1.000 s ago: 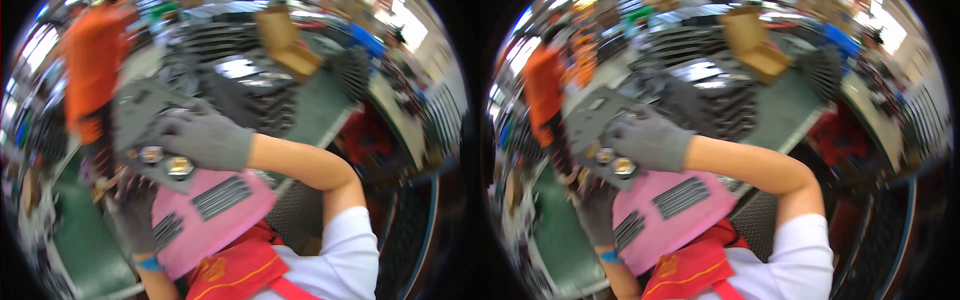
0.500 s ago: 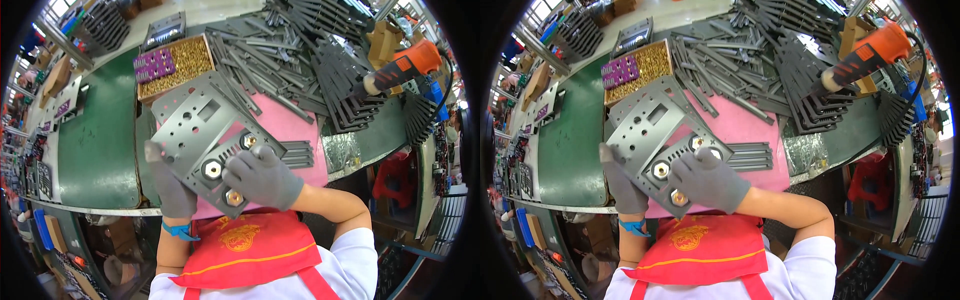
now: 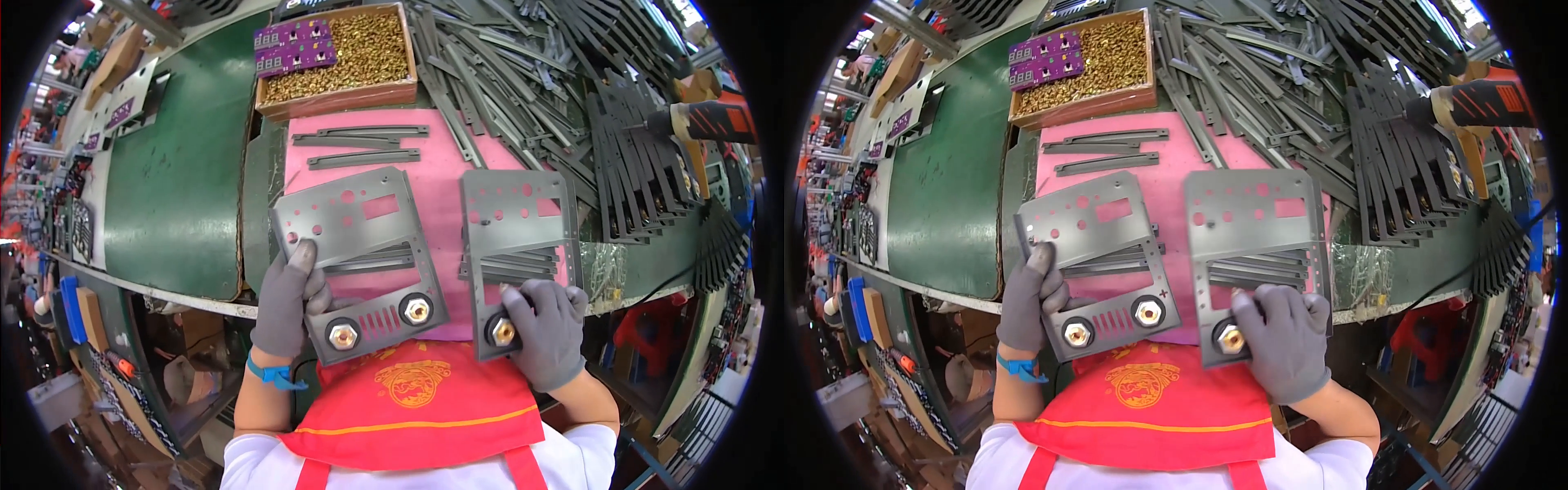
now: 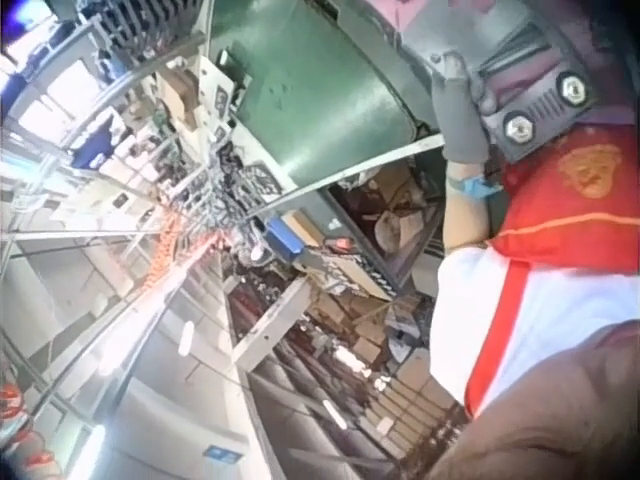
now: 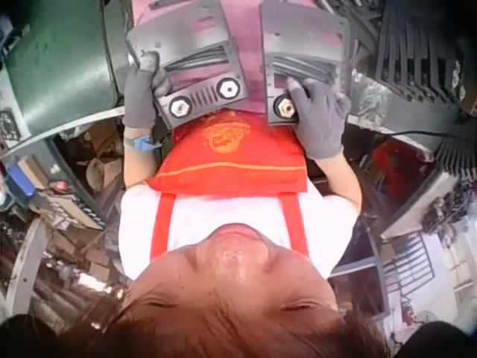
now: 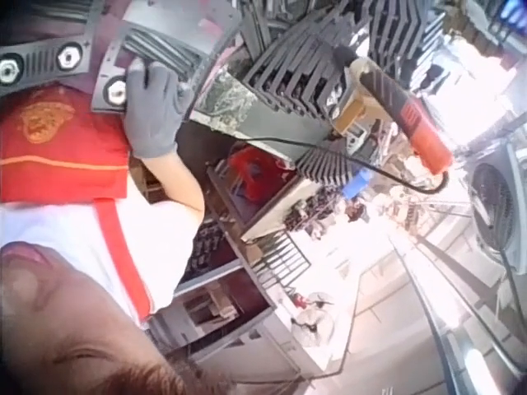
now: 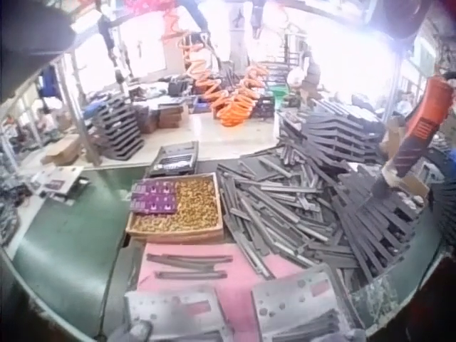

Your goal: Assembling components and displays onto metal inverter panels using an electric screwdriver.

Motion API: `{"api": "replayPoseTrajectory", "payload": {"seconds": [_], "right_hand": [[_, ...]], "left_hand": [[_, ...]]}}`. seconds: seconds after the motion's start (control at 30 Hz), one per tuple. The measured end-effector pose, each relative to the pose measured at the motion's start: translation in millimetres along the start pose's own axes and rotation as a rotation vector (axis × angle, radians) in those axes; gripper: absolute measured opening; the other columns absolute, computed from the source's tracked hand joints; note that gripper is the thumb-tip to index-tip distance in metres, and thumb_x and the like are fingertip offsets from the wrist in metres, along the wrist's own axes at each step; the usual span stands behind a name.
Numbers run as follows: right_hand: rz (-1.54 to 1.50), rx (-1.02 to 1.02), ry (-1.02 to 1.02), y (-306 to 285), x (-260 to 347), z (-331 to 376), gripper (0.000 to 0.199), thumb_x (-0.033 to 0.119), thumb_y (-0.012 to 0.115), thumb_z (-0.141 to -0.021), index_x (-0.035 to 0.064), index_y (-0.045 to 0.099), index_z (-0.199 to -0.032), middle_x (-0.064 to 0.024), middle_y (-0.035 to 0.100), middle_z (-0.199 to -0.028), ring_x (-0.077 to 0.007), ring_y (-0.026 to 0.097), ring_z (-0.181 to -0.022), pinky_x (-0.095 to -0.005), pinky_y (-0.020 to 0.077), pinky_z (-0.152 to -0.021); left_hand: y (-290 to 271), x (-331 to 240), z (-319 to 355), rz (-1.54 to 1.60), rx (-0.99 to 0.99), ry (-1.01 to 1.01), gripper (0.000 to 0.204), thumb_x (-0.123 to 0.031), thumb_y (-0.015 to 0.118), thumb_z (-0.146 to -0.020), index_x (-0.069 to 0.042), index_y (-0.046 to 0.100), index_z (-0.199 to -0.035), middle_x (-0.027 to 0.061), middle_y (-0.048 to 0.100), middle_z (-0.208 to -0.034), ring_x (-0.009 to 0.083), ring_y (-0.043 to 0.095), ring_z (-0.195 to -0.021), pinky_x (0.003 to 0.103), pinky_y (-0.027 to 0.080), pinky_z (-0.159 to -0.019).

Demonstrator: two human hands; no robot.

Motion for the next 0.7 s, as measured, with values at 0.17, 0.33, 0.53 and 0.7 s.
{"api": "replayPoseTrajectory", "payload": {"seconds": [0.17,0.33,0.53,0.7], "right_hand": [[0.077,0.123,0.064,34,-10,-3,0.043,0.014,0.063,-0.075,0.0135,0.061,-0.117,-0.003,0.053,-0.096,-0.0198,0.054,-0.091,-0.0383,0.0339,-0.081],[-0.098,0.211,0.033,29,-12,-16,0.057,0.014,0.069,-0.07,0.0134,0.058,-0.126,-0.0053,0.053,-0.103,-0.0235,0.053,-0.1,-0.04,0.036,-0.087],[-0.288,0.38,-0.109,34,-9,-24,0.07,0.016,0.077,-0.065,0.0155,0.055,-0.131,-0.0074,0.054,-0.112,-0.0267,0.052,-0.107,-0.0418,0.037,-0.09],[-0.476,0.386,-0.108,17,-25,-35,0.061,0.024,0.077,-0.07,0.0125,0.059,-0.126,-0.0087,0.057,-0.115,-0.0288,0.054,-0.106,-0.0423,0.0392,-0.091]], "left_hand": [[-1,0,-23,-0.129,0.017,-0.009,0.024,-0.035,0.052,-0.098,-0.014,0.045,-0.089,-0.0058,0.032,-0.06,0.0079,0.036,-0.049,0.032,0.051,-0.059],[-9,-24,-15,-0.755,-0.201,0.354,0.029,-0.019,0.05,-0.098,-0.003,0.046,-0.122,0.0085,0.057,-0.077,0.0189,0.058,-0.064,0.036,0.051,-0.065],[42,-80,1,-1.487,-0.201,0.663,0.041,-0.007,0.053,-0.093,-0.003,0.047,-0.133,0.0224,0.059,-0.107,0.0389,0.059,-0.092,0.041,0.049,-0.079],[94,-141,-96,-1.527,0.175,0.97,0.037,-0.015,0.056,-0.09,-0.002,0.053,-0.125,0.0196,0.06,-0.114,0.0376,0.059,-0.1,0.042,0.047,-0.087]]}}
Point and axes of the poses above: each hand's wrist, its own z-axis away from the middle knuckle, its own y-axis out of the palm, x = y × z, the point moved 5 cm from there along -z, towards the middle knuckle
